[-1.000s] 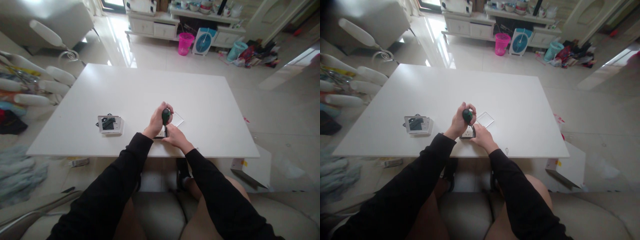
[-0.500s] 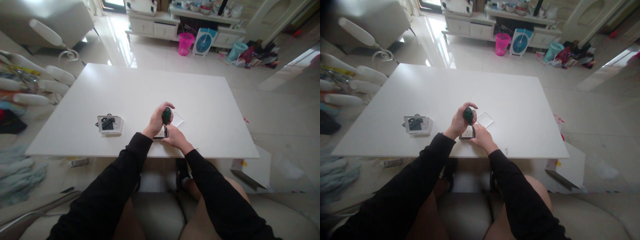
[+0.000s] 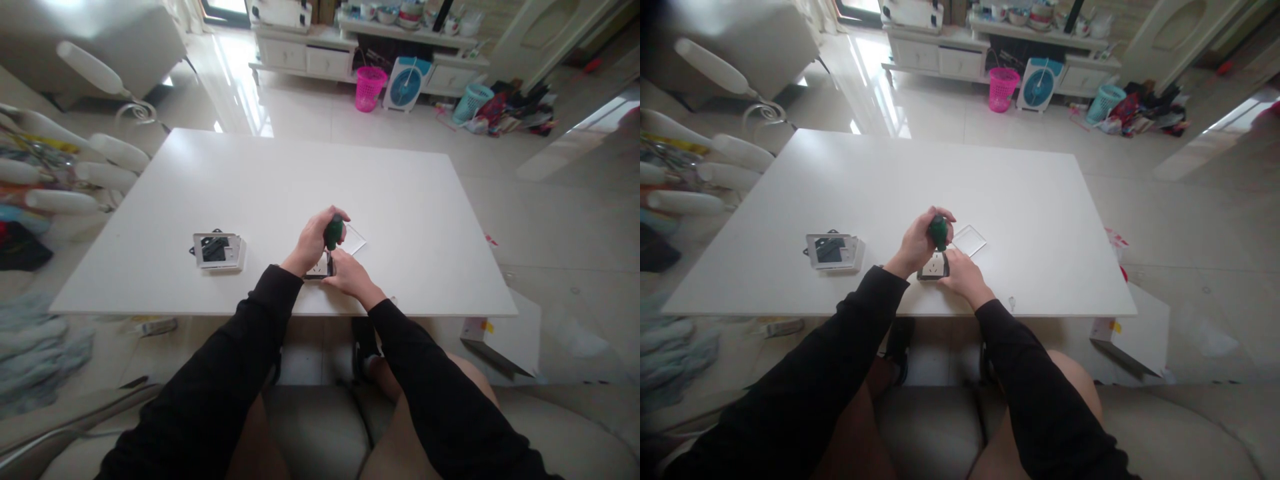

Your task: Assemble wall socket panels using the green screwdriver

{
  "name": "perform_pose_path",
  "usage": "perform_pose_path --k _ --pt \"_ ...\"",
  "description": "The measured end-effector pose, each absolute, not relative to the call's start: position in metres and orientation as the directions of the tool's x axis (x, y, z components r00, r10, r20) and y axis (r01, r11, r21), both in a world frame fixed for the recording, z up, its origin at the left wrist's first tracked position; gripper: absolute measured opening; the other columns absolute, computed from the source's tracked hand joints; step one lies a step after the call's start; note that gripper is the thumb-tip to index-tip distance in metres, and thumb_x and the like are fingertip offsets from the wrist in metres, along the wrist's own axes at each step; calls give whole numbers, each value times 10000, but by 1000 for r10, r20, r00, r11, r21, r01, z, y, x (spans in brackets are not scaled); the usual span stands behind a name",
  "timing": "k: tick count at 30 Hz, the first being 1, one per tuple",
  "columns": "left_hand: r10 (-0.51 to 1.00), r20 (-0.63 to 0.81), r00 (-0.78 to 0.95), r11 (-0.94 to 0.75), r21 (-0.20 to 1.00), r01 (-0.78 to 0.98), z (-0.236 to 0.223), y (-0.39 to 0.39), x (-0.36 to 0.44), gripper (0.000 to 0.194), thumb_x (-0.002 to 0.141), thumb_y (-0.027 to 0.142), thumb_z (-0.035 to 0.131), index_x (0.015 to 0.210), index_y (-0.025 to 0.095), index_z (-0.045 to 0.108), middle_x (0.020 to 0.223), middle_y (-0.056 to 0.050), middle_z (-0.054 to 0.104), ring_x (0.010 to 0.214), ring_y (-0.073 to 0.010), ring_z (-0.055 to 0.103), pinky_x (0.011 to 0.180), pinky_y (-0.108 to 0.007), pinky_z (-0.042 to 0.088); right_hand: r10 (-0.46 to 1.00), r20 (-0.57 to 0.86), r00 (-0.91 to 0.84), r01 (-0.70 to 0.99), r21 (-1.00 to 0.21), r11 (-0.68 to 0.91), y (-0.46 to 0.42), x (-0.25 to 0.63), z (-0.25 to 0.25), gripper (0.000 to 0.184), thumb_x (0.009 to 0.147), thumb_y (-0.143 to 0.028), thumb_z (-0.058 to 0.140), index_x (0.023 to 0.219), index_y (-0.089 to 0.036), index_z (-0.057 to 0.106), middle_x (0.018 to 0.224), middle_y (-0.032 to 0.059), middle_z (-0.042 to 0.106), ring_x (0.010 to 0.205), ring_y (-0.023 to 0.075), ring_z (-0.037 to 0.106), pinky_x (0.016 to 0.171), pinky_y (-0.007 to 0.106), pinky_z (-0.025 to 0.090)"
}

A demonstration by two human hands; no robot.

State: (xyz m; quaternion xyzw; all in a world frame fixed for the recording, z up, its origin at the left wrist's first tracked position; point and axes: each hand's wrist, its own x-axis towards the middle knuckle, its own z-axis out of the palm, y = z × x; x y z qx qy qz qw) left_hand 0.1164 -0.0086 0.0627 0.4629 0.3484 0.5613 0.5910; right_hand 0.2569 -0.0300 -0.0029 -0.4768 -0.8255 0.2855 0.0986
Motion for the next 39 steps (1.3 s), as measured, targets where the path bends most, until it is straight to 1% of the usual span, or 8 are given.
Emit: perform_pose_path --k 3,8,12,16,20,28,35,39 --pt "979 162 128 -95 903 -419 61 -10 119 460 949 689 495 931 237 574 526 56 495 469 -114 426 499 -261 316 842 -97 -531 725 -565 393 -31 256 -1 582 756 -288 868 1249 -168 583 1280 143 645 1203 310 606 1029 449 508" --pt "971 208 119 -147 909 -391 63 -13 117 448 900 646 623 789 223 528 590 36 528 526 -102 458 526 -253 359 845 -94 -527 725 -569 389 -33 255 2 583 759 -272 867 1256 -173 579 1297 147 642 1222 308 607 1031 440 511" --pt "990 125 63 -102 950 -295 65 -12 115 515 844 681 697 729 189 597 697 -12 607 616 -110 556 559 -251 427 847 -118 -518 739 -561 374 -33 254 3 550 761 -286 869 1224 -169 597 1280 147 649 1199 309 616 999 437 528" --pt "999 43 3 -39 936 -349 65 -8 117 620 862 806 587 802 190 626 673 -12 610 595 -116 579 577 -266 468 848 -111 -519 726 -580 369 -33 255 2 669 744 -266 885 1325 -173 566 1299 145 640 1227 305 603 1036 440 513" --pt "997 78 11 -66 910 -410 65 -8 121 624 895 835 485 842 223 589 549 38 507 495 -107 489 512 -265 398 848 -98 -521 723 -579 377 -34 254 2 695 746 -279 889 1346 -180 553 1308 143 638 1231 306 599 1049 450 504" --pt "973 89 214 2 920 -392 68 -15 113 558 805 778 602 738 237 479 430 87 344 381 -80 257 442 -272 198 843 -115 -525 741 -549 387 -33 254 0 645 761 -308 883 1305 -182 560 1302 143 628 1227 309 602 1028 438 514" --pt "988 150 36 -131 941 -311 68 -14 116 535 848 678 674 643 192 587 605 -1 573 536 -97 529 508 -255 387 845 -117 -521 748 -540 386 -34 253 2 599 778 -311 867 1277 -165 569 1294 148 635 1206 309 610 1022 451 521" --pt "995 72 -68 -88 956 -281 72 -21 126 625 867 773 606 661 183 628 584 -3 568 521 -95 525 509 -253 413 848 -124 -515 755 -535 380 -34 253 0 574 768 -318 878 1240 -169 587 1289 141 634 1221 311 601 1035 459 519"
